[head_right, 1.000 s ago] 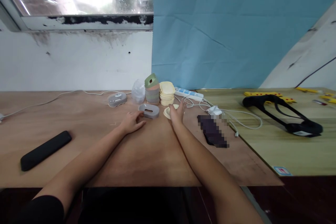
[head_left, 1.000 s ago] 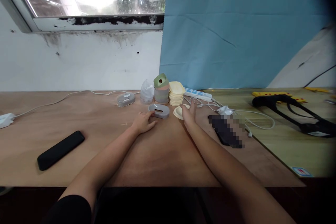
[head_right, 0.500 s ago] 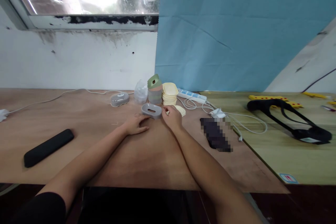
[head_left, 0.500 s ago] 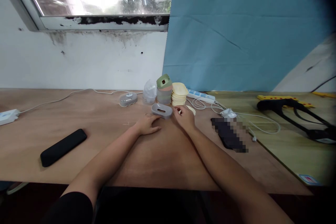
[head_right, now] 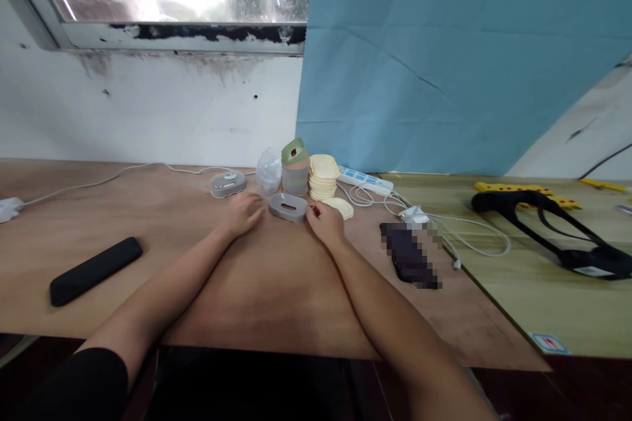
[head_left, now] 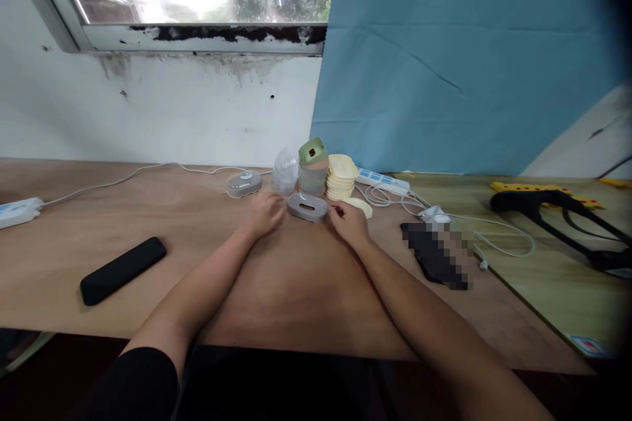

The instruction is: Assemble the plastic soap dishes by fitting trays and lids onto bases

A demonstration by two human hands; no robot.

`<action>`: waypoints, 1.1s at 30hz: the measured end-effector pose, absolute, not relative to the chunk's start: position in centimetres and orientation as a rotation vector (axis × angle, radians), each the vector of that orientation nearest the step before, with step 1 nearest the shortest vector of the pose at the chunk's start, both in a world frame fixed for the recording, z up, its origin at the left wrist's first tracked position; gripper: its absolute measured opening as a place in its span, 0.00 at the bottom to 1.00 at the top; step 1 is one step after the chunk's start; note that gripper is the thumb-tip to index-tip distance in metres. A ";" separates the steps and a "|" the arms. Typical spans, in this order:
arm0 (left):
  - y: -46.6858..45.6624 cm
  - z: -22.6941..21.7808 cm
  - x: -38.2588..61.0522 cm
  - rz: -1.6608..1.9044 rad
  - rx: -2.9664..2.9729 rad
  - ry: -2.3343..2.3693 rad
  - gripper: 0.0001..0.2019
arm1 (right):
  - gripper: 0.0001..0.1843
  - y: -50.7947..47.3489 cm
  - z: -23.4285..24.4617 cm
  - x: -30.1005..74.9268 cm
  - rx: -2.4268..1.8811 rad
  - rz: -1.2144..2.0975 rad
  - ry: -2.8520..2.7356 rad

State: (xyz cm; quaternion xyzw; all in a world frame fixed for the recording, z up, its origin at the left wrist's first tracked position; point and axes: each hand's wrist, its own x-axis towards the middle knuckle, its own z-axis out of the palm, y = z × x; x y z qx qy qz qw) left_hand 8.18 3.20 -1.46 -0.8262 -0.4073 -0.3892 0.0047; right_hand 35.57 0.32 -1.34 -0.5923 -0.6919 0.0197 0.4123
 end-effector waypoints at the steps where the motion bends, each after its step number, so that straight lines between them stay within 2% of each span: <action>1: 4.0 -1.4 7.1 -1.233 -2.476 -1.367 0.18 | 0.14 0.3 -1.4 35.5 -1.449 0.069 -1.761; 3: 5.4 -1.4 4.8 -1.180 -2.268 -1.579 0.22 | 0.13 0.1 -1.4 35.3 -1.386 0.098 -1.814; 7: 7.2 -1.8 0.9 -0.919 -2.101 -1.903 0.39 | 0.12 -0.4 -1.2 34.7 -1.337 0.121 -1.923; 9: 7.4 -1.9 0.0 -0.777 -2.152 -1.969 0.41 | 0.11 -0.6 -1.1 34.3 -1.324 0.126 -1.951; 12: 6.8 -1.8 0.2 -0.734 -2.148 -1.958 0.36 | 0.11 -0.8 -1.1 34.0 -1.310 0.139 -1.967; 15: 5.8 -1.2 1.3 -0.872 -1.986 -1.971 0.29 | 0.11 -1.0 -1.0 33.8 -1.300 0.145 -1.960; 17: 5.3 -0.8 1.8 -0.955 -1.908 -1.986 0.29 | 0.11 -1.0 -1.0 33.9 -1.300 0.130 -1.960; 23: 6.0 -1.5 0.6 -1.099 -2.067 -2.226 0.45 | 0.12 -0.8 -1.0 34.2 -1.292 0.078 -1.962; 25: 6.6 -1.9 0.2 -1.289 -2.092 -2.234 0.44 | 0.12 -0.9 -1.0 34.2 -1.285 0.097 -1.949; 29: 6.6 -2.1 0.6 -1.899 -1.927 -2.008 0.38 | 0.13 -1.2 -1.0 33.8 -1.261 0.174 -1.898; 31: 5.7 -2.0 1.5 -2.060 -2.005 -1.792 0.37 | 0.17 -1.4 -1.0 33.4 -1.219 0.250 -1.898; 33: 4.3 -1.8 2.9 -2.065 -2.215 -1.572 0.37 | 0.29 -1.7 -1.1 33.0 -1.160 0.381 -1.909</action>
